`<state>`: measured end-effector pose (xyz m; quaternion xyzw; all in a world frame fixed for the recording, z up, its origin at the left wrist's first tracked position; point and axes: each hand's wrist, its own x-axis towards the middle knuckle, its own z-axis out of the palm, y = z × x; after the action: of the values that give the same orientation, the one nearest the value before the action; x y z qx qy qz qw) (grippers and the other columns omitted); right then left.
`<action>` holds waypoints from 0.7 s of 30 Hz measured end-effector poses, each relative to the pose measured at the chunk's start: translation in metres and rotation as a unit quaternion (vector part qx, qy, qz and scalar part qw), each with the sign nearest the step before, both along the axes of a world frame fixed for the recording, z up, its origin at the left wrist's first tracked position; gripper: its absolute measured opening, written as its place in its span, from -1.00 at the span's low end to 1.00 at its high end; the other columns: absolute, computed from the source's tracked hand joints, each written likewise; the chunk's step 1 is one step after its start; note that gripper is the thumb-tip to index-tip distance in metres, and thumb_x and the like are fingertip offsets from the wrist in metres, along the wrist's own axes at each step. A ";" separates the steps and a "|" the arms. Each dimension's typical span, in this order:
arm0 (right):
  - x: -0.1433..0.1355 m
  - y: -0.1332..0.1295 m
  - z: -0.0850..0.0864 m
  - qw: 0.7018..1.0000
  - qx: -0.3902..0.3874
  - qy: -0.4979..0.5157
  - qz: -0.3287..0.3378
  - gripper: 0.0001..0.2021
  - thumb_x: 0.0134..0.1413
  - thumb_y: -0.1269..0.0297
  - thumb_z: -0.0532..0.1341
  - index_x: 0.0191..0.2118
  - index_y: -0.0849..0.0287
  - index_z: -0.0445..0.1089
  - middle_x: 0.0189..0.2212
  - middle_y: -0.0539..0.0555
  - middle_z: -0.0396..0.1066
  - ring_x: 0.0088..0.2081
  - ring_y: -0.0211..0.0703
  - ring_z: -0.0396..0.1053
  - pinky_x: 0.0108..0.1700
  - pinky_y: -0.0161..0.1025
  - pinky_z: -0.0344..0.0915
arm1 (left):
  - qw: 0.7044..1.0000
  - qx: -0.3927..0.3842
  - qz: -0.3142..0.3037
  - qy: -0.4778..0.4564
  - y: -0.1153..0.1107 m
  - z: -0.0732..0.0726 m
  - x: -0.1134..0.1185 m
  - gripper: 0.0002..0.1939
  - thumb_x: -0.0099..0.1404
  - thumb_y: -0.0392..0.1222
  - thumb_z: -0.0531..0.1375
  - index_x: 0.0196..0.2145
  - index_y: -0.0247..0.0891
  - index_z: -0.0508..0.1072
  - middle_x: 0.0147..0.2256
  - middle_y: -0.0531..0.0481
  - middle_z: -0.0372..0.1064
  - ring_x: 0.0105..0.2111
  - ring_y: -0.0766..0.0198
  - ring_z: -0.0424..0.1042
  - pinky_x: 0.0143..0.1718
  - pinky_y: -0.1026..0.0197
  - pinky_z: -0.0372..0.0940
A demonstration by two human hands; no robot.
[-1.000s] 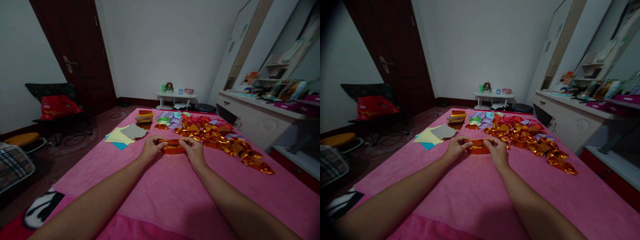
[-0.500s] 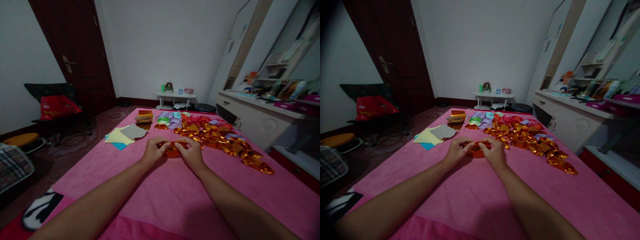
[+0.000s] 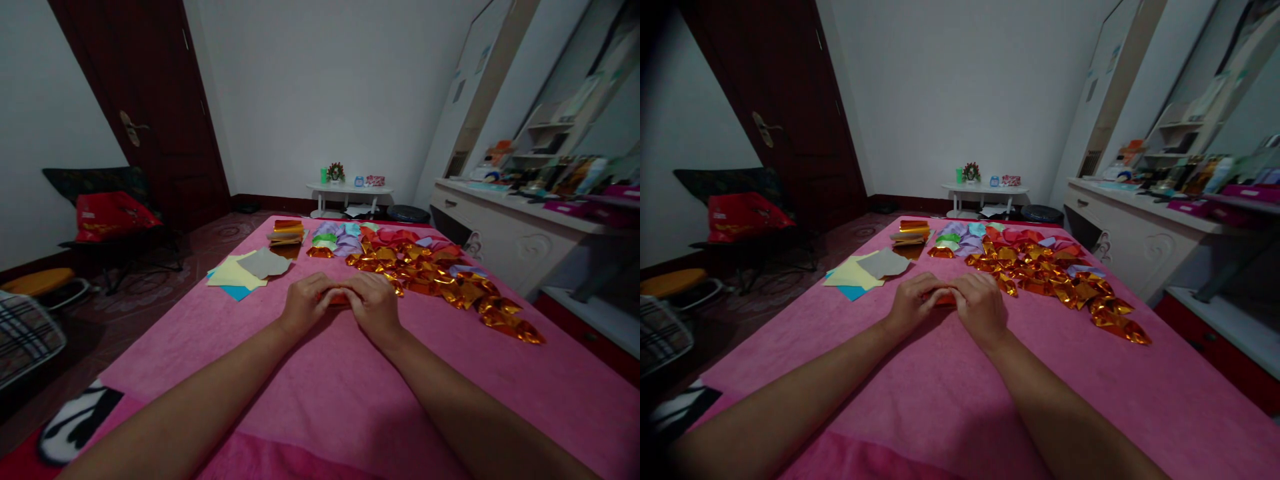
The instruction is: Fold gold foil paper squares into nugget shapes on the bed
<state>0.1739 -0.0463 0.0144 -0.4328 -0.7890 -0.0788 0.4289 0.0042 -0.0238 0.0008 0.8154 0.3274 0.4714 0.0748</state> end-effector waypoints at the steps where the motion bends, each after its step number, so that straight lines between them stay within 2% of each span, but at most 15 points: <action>1: 0.000 0.000 0.000 1.000 -0.004 -0.004 -0.003 -0.89 0.11 0.41 0.18 -0.31 0.10 0.46 -0.37 0.05 0.49 -0.28 -0.09 0.37 -0.14 -0.15 0.16 | 1.000 -0.005 -0.002 0.004 0.000 0.000 0.000 -0.79 0.31 -0.13 0.12 -0.26 -0.23 0.53 -0.40 -0.04 0.43 -0.38 0.30 0.37 -0.33 0.28 0.20; 8: 0.003 0.006 -0.002 0.999 -0.028 0.009 -0.034 -0.89 0.07 0.29 0.25 -0.46 0.09 0.43 -0.47 -0.01 0.49 -0.40 -0.14 0.36 -0.24 -0.19 0.15 | 0.998 -0.014 0.013 0.063 0.004 0.002 -0.005 -0.77 0.32 -0.17 0.07 -0.35 -0.27 0.49 -0.44 -0.05 0.40 -0.43 0.29 0.36 -0.39 0.29 0.18; 14: 0.012 0.016 -0.007 1.000 -0.023 0.013 0.001 -0.86 0.09 0.45 0.17 -0.33 0.10 0.47 -0.36 0.05 0.51 -0.29 -0.09 0.40 -0.16 -0.17 0.21 | 0.995 -0.003 0.032 0.099 0.018 -0.002 -0.011 -0.80 0.29 -0.28 0.06 -0.31 -0.26 0.50 -0.41 -0.06 0.43 -0.41 0.27 0.38 -0.36 0.27 0.19; 17: 0.018 0.020 -0.005 0.999 -0.031 0.029 -0.016 -0.87 0.08 0.43 0.18 -0.37 0.11 0.48 -0.38 0.04 0.51 -0.32 -0.09 0.42 -0.19 -0.18 0.23 | 0.996 -0.014 0.024 0.088 0.021 -0.002 -0.017 -0.81 0.26 -0.31 0.09 -0.32 -0.26 0.52 -0.41 -0.05 0.46 -0.41 0.28 0.40 -0.36 0.28 0.20; 21: 0.023 0.020 0.001 0.996 -0.042 0.066 -0.037 -0.90 0.07 0.30 0.22 -0.42 0.10 0.46 -0.47 0.02 0.49 -0.40 -0.13 0.41 -0.31 -0.23 0.24 | 0.998 -0.009 0.039 0.043 0.023 0.002 -0.023 -0.84 0.25 -0.19 0.17 -0.40 -0.25 0.53 -0.45 -0.03 0.48 -0.46 0.30 0.39 -0.38 0.29 0.18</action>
<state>0.1973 -0.0260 0.0152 -0.4836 -0.7451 -0.0331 0.4580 -0.0192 -0.0012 0.0033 0.8205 0.3666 0.4358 0.0497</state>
